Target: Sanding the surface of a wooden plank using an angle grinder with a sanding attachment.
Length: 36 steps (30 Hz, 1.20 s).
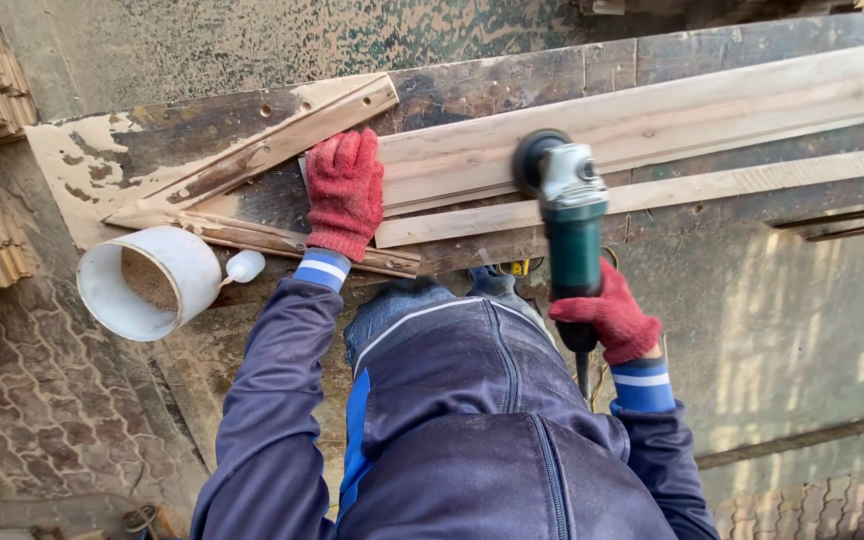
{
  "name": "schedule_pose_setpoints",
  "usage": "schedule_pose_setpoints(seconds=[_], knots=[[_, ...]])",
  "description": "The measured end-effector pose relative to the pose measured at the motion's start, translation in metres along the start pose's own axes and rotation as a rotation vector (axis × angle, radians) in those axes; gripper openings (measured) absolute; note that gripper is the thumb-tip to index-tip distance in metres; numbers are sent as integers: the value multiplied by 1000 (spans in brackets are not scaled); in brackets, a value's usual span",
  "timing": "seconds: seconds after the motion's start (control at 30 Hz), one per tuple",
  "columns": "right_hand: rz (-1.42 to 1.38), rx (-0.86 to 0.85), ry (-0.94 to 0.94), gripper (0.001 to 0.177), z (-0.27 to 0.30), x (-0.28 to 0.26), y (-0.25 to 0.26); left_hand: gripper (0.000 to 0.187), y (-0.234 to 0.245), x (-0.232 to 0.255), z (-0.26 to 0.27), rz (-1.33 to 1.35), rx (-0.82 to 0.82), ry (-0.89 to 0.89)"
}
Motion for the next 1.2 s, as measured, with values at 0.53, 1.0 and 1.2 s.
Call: schedule_pose_setpoints(seconds=[0.53,1.0,1.2], knots=[[47,-63,-33,65,-20,-17,-20,45,3,-10,0,152,22,54],[-140,50,115,46,-33,-43,75,48,20,-6,-12,173,68,62],[143,-107,49,64,-43,-32,5,43,17,-26,3,361,121,152]])
Point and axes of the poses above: each hand's wrist, its own z-axis away from the middle knuckle, its own y-axis out of the back of the hand, x = y × z, the point moved 8 cm from there along -z, towards the middle knuckle, and after that the axes turned 6 degrees about -x, right-handed, at the moved point
